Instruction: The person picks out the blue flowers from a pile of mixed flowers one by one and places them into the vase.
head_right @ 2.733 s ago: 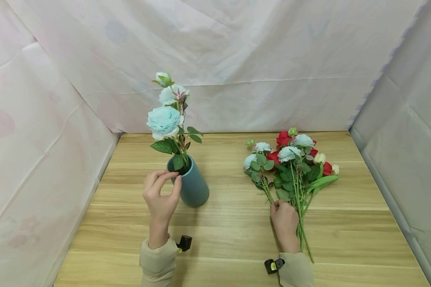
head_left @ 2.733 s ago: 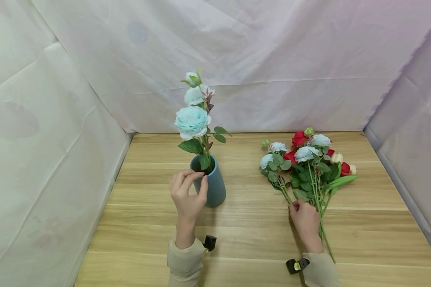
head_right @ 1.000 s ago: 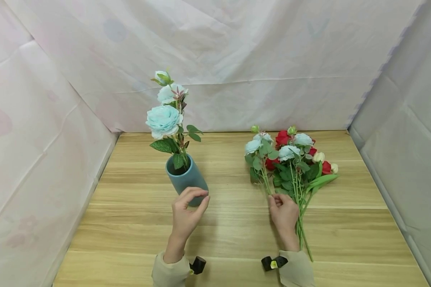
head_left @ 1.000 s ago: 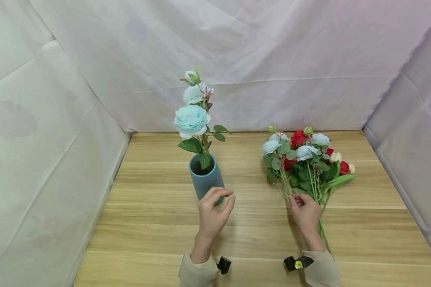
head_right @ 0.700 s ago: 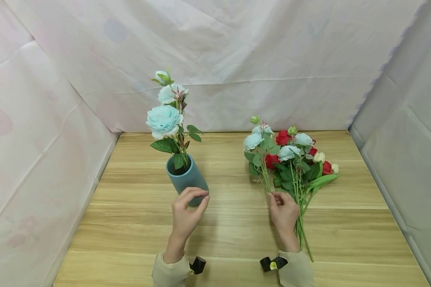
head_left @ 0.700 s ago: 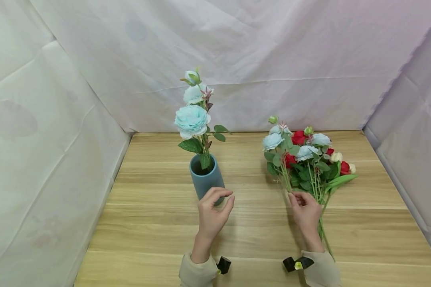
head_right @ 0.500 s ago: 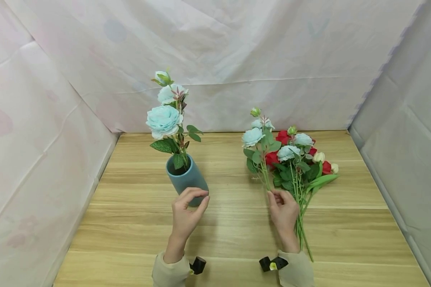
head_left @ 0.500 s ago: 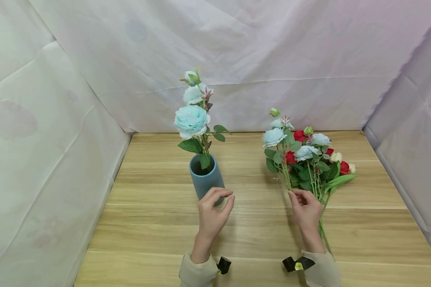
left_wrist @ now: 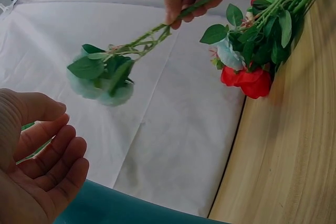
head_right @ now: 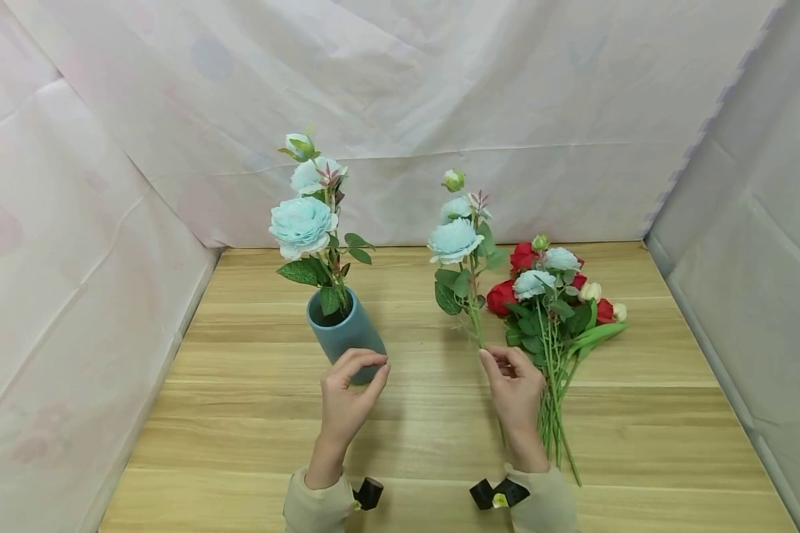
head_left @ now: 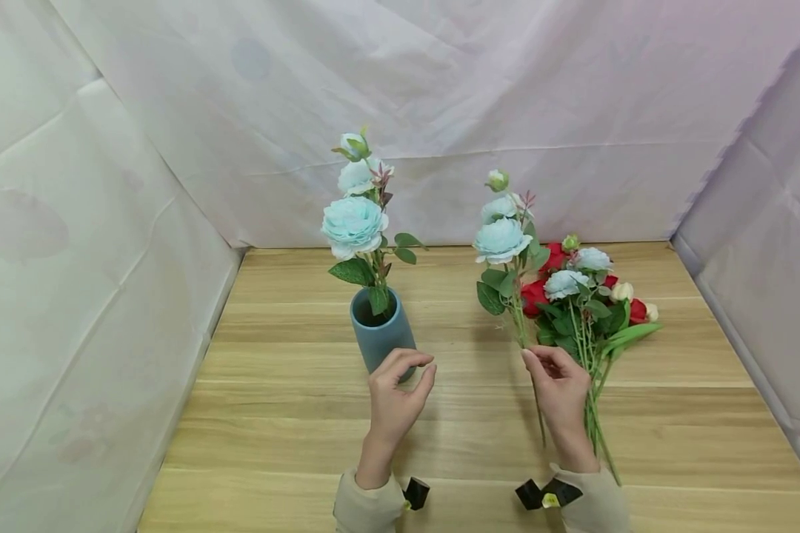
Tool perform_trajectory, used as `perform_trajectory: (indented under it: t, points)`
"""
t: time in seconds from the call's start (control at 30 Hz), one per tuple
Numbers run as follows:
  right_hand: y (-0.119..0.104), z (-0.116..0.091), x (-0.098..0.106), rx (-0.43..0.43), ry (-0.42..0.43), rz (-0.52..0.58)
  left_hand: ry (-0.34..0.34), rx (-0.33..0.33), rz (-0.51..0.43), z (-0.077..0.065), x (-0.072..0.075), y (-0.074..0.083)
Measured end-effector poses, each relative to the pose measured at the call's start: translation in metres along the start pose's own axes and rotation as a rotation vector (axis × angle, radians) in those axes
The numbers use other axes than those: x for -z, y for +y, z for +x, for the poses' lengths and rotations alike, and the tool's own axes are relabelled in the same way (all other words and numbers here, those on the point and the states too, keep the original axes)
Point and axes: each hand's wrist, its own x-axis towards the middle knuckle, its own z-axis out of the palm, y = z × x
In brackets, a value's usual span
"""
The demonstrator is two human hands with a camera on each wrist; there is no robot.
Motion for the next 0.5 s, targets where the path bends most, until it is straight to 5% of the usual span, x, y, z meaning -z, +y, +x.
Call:
perform_trajectory:
  t: [0.5]
  points:
    - [-0.0002,0.0032,-0.0077,0.002,0.033,0.270,-0.008,0.021,0.004,-0.0001,0.0003,0.0007]
